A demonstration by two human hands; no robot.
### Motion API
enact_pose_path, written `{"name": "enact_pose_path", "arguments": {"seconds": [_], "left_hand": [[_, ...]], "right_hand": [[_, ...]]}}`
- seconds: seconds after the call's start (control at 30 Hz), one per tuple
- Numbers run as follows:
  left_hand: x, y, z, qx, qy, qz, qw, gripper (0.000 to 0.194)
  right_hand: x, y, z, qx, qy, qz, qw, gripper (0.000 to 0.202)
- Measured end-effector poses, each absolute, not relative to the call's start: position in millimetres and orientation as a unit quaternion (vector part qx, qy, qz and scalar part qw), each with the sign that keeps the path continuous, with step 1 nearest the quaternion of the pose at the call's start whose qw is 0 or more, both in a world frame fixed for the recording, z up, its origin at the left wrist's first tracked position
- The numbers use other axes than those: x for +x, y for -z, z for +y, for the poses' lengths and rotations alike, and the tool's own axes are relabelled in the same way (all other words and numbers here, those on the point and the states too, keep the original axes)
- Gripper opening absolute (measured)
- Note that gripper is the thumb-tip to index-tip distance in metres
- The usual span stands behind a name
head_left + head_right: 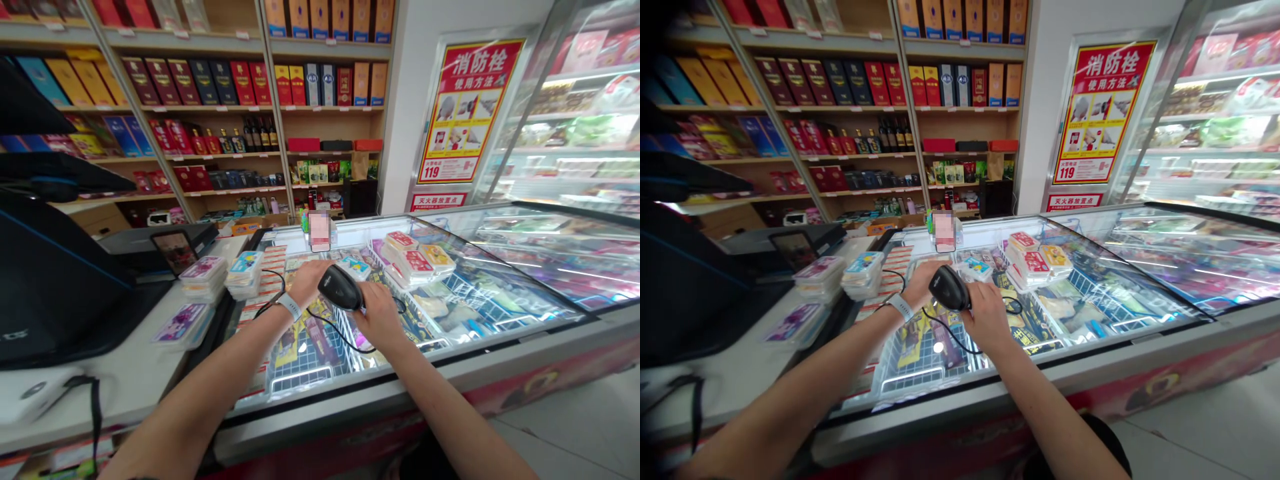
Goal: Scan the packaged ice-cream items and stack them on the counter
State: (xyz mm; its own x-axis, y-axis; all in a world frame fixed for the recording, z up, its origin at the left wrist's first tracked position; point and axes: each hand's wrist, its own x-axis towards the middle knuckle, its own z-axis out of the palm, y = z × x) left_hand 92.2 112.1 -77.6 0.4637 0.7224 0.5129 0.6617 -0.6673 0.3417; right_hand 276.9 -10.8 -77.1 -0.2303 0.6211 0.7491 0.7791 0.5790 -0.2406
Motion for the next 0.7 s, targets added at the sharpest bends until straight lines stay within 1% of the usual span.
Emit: {"name": "enact_pose_path", "arguments": {"seconds": [0.17, 0.33, 0.47, 0.7], "left_hand": [[46, 76, 90, 0.790, -0.388, 0.463, 0.103, 0.030], [12, 81, 79, 0.751, -0.436, 0.459, 0.186, 0.032], [2, 82, 75, 0.718, -0.473, 0.456, 0.231, 0.030], [11, 74, 84, 0.639, -0.539, 0.450, 0.313, 0.018]], "right_hand": [[281, 81, -16, -0.431, 0.095, -0.792, 0.422, 0.025], [274, 84, -16, -0.422, 0.091, -0.803, 0.411, 0.029], [271, 86, -15, -0.428, 0.090, -0.809, 0.392, 0.028], [268, 87, -10, -0.423, 0.102, -0.817, 0.379, 0.029]]}}
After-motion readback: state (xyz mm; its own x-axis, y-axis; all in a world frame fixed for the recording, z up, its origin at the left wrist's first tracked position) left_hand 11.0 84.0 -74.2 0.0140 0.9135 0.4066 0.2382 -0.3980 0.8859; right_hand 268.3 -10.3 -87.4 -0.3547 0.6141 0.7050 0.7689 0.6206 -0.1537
